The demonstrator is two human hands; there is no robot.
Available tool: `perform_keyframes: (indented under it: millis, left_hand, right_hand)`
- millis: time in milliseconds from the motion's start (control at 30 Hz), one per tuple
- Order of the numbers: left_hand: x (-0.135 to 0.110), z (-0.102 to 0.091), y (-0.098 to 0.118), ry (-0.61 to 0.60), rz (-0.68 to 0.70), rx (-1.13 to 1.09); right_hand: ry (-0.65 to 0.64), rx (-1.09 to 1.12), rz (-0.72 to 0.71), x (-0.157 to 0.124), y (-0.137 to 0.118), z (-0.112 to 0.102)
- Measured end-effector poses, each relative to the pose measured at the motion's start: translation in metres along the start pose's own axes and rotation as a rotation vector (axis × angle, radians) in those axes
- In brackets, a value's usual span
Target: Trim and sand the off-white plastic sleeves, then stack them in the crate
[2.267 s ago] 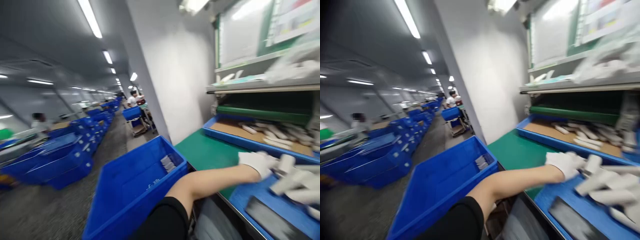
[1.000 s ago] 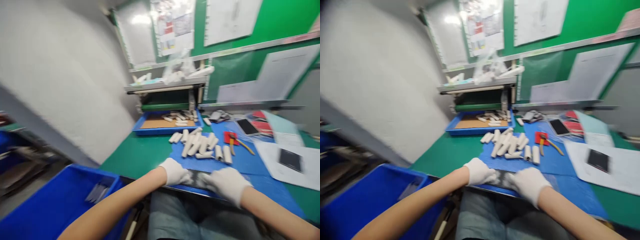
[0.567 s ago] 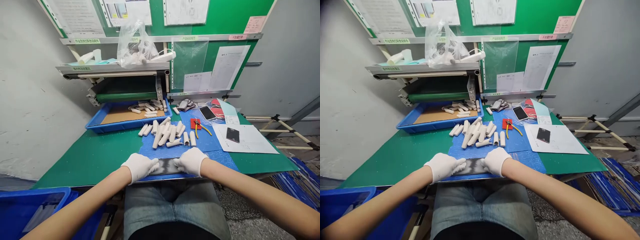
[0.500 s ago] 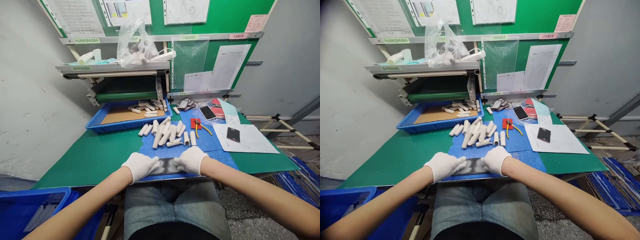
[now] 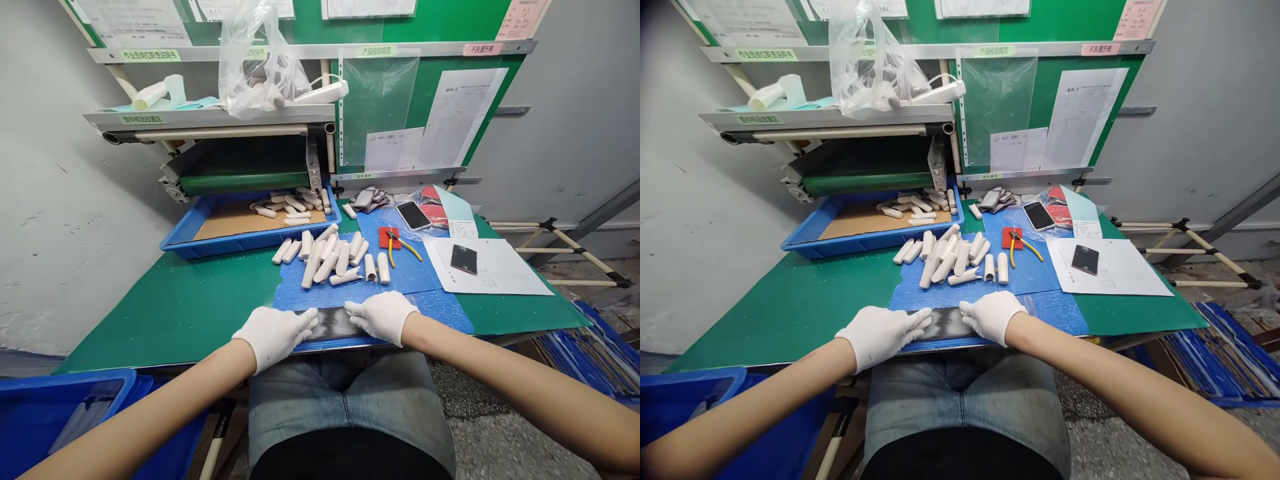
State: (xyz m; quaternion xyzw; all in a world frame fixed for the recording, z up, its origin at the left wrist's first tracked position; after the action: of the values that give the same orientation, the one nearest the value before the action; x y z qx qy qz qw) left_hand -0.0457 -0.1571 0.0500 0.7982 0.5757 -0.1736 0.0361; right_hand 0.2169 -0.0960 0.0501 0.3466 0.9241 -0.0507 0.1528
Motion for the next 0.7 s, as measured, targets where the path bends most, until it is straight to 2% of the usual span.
perform_keyframes:
  millis: [133,233,300,367,467,600,700]
  left_hand:
    - [0.017,-0.008,0.001,0.015,0.029,0.049]
    - [0.024,-0.012,-0.005,-0.028,0.046,0.056]
    - [0.024,-0.013,-0.012,-0.104,0.059,0.051]
    - [0.024,-0.013,-0.017,-0.121,0.085,0.036]
    - [0.025,-0.015,-0.020,-0.068,0.124,0.013]
    - [0.024,-0.016,-0.019,-0.124,0.137,-0.013]
    - [0.019,-0.017,-0.019,-0.083,0.145,0.007]
  right_hand:
    - [0.052,-0.037,-0.043,0.011,-0.011,-0.008]
    - [0.009,-0.055,-0.088,0.014,-0.015,-0.019]
    - [-0.067,-0.059,-0.097,0.012,-0.015,-0.025]
    - [-0.108,-0.067,-0.105,0.011,-0.014,-0.030]
    - [-0.097,-0.085,-0.128,0.013,-0.014,-0.036]
    - [-0.115,-0.089,-0.130,0.017,-0.014,-0.038]
    - [-0.077,-0.089,-0.152,0.016,-0.014,-0.037]
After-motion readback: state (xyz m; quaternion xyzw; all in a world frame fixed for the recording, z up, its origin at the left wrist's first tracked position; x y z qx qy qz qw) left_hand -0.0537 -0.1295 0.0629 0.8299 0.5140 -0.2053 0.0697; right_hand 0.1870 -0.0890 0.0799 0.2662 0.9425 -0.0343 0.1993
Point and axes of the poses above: each hand's wrist, its own x-axis towards the middle knuckle, its own z-axis out of the palm, y = z × x, the point moved 1 cm from there along x, towards the middle knuckle, and after that the axes turned 5 degrees about -z, right-handed, at the moved point
